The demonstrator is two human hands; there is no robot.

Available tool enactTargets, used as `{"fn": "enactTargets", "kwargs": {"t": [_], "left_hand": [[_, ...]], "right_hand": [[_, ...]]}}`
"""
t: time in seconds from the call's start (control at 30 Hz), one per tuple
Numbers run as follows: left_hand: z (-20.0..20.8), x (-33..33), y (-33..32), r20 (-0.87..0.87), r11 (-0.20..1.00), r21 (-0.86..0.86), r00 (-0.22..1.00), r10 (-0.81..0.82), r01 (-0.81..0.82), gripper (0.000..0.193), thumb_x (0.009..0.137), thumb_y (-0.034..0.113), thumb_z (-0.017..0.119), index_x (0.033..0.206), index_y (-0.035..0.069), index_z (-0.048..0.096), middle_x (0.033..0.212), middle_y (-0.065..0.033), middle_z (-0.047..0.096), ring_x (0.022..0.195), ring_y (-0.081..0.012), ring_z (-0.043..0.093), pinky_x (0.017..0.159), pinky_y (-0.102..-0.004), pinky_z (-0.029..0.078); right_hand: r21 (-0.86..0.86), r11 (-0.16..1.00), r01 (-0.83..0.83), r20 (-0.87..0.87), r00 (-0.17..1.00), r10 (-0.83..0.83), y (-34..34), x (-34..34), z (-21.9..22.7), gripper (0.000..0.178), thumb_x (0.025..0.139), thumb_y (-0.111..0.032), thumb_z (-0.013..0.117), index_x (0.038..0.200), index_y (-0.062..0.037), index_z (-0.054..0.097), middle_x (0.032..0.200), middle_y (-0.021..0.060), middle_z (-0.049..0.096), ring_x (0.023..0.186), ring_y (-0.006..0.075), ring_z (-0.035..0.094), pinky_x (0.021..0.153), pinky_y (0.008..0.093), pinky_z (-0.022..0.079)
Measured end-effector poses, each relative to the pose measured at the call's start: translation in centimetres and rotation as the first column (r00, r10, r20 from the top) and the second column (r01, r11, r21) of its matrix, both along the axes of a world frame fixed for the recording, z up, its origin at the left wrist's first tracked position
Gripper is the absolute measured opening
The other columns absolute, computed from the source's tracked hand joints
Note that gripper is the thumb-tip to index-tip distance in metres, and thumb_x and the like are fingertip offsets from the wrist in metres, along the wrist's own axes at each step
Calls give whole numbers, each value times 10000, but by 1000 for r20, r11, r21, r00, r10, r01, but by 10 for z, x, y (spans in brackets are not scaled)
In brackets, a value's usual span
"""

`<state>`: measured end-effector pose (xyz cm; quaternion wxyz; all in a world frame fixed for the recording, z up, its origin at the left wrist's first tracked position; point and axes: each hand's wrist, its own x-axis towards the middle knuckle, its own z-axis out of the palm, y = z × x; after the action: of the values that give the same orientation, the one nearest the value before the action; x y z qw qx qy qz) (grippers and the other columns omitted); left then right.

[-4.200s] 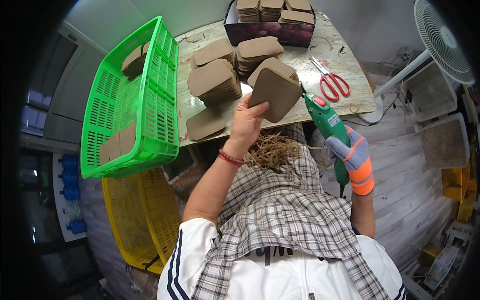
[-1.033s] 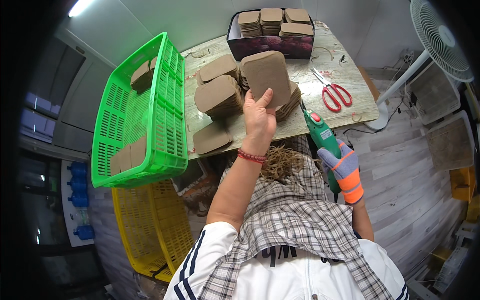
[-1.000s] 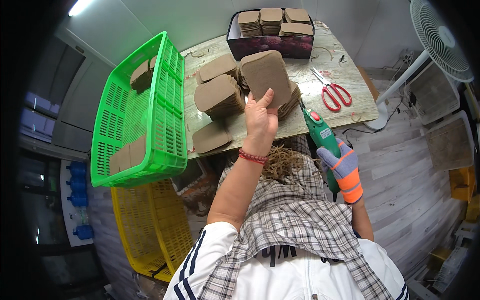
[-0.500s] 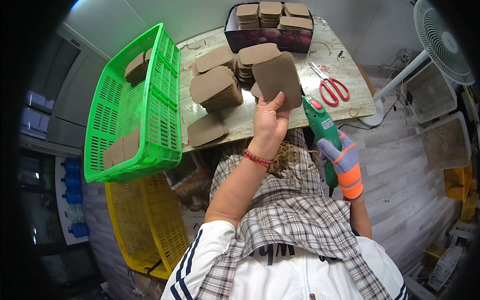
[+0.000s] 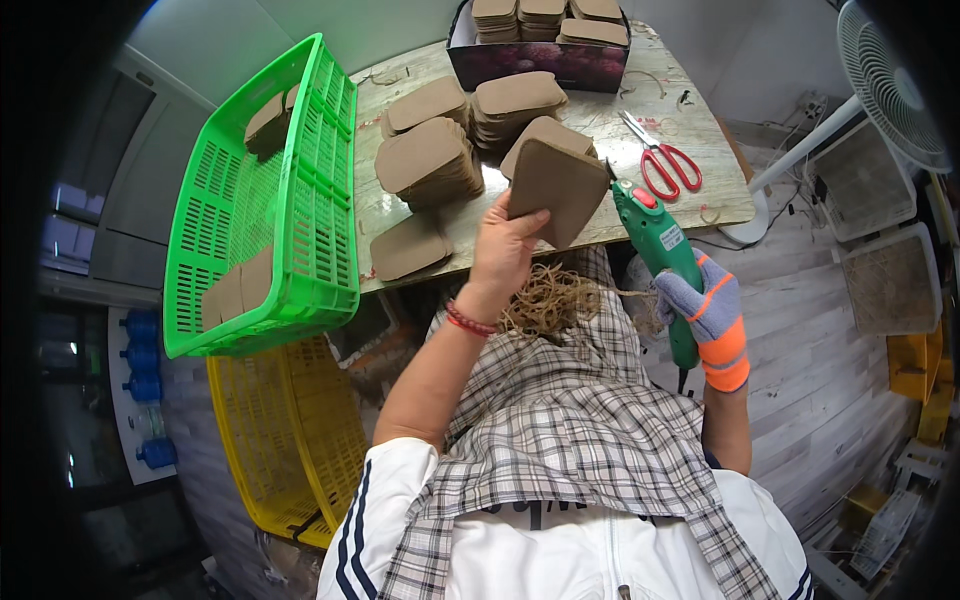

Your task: The person uses a rotary tool to smooth the edges of stacked brown cardboard pieces. They pick up each piece from a green basket, run the tool along the edges, and place the finished pieces on the table.

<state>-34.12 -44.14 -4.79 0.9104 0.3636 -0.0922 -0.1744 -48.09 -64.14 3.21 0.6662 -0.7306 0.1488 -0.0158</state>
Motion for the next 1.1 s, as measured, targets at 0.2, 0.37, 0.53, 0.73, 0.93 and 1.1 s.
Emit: {"fn": "enactTargets", "kwargs": {"t": [0.2, 0.37, 0.53, 0.73, 0.93, 1.1], "left_hand": [[18, 26, 45, 89, 950, 303, 990, -112, 80, 373, 766, -130, 581, 1127, -40, 599, 1029, -75, 654, 901, -125, 611, 833, -258, 495], [24, 25, 57, 79, 875, 459, 974, -212, 154, 346, 755, -133, 574, 1086, -47, 622, 982, -54, 658, 861, -106, 604, 800, -245, 490], [16, 8, 61, -52, 827, 490, 956, -289, 276, 310, 768, -111, 583, 1070, -52, 617, 950, -36, 649, 835, -96, 591, 774, -228, 485], [31, 14, 73, 178, 683, 726, 940, -293, 75, 323, 700, -129, 633, 986, 19, 611, 873, -8, 613, 823, -82, 568, 731, -215, 472], [37, 30, 95, 212, 799, 599, 972, -103, -46, 260, 715, -76, 690, 914, 34, 564, 833, -19, 632, 746, -76, 593, 679, -211, 490], [38, 31, 100, 210, 803, 594, 974, -90, -54, 217, 736, -57, 686, 926, 11, 603, 845, -29, 656, 748, -86, 613, 696, -220, 503]], "right_hand": [[-84, 986, -142, -44, 989, 139, -1, -3, 4, 265, 792, -150, 682, 993, -3, 592, 681, -8, 566, 566, 50, 498, 510, 209, 403], [-173, 969, -175, -22, 985, 173, 5, -2, -2, 402, 757, -212, 748, 1055, 12, 599, 760, 14, 629, 645, 47, 550, 582, 210, 458], [-151, 973, -177, -60, 984, 170, 11, 3, -3, 409, 761, -206, 744, 1070, 16, 593, 767, 16, 630, 646, 48, 552, 574, 209, 460], [-79, 972, -222, -74, 974, 216, 15, 5, -4, 326, 781, -187, 704, 1019, 10, 598, 702, -7, 583, 584, 43, 507, 521, 208, 419], [33, 962, -272, -133, 953, 274, 18, 4, -8, 266, 786, -162, 687, 982, -3, 602, 695, -12, 572, 580, 46, 502, 525, 211, 415], [-8, 943, -333, -172, 929, 327, 22, 6, -12, 271, 784, -151, 691, 989, -1, 596, 694, -8, 572, 576, 46, 502, 526, 210, 418]]}}
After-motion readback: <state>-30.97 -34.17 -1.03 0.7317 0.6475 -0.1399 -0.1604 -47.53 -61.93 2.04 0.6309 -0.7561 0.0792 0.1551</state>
